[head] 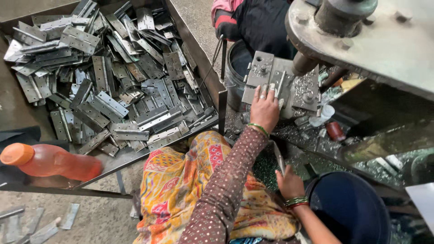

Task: The person sits on the floor and repeatedly picks up metal strips from a bin, places them into a press machine, and operates the lever to process them. The processed strips are then discarded into a pile on the floor.

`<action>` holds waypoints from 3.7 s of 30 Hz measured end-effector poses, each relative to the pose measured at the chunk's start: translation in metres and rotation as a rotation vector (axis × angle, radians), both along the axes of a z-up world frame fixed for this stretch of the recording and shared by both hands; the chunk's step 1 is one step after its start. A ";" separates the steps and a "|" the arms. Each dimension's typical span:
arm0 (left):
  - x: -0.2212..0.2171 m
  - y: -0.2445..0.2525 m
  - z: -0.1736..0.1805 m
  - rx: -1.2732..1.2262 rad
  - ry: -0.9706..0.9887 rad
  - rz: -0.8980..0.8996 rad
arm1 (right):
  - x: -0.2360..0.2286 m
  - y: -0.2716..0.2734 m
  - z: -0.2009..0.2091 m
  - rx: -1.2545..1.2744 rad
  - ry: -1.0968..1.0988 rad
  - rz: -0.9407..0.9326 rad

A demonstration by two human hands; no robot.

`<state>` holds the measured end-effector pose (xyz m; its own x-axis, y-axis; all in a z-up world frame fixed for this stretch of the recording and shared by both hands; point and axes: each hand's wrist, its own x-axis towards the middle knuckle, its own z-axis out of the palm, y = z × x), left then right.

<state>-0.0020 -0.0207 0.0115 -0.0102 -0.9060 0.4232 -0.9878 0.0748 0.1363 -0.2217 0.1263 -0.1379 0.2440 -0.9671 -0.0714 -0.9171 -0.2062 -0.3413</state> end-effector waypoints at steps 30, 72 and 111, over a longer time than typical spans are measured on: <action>0.002 -0.038 0.005 0.143 0.010 -0.019 | 0.001 -0.014 0.035 0.211 0.090 -0.110; 0.113 0.098 0.051 -0.400 0.037 0.120 | 0.024 -0.028 0.162 -0.145 -0.028 -0.095; 0.000 0.038 0.009 -0.045 0.144 -0.057 | -0.001 0.009 -0.013 0.021 -0.036 -0.074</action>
<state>-0.0018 0.0169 0.0207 0.0027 -0.8858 0.4641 -0.9522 0.1395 0.2717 -0.2226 0.1352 -0.1510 0.1751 -0.9809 -0.0845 -0.9165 -0.1310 -0.3780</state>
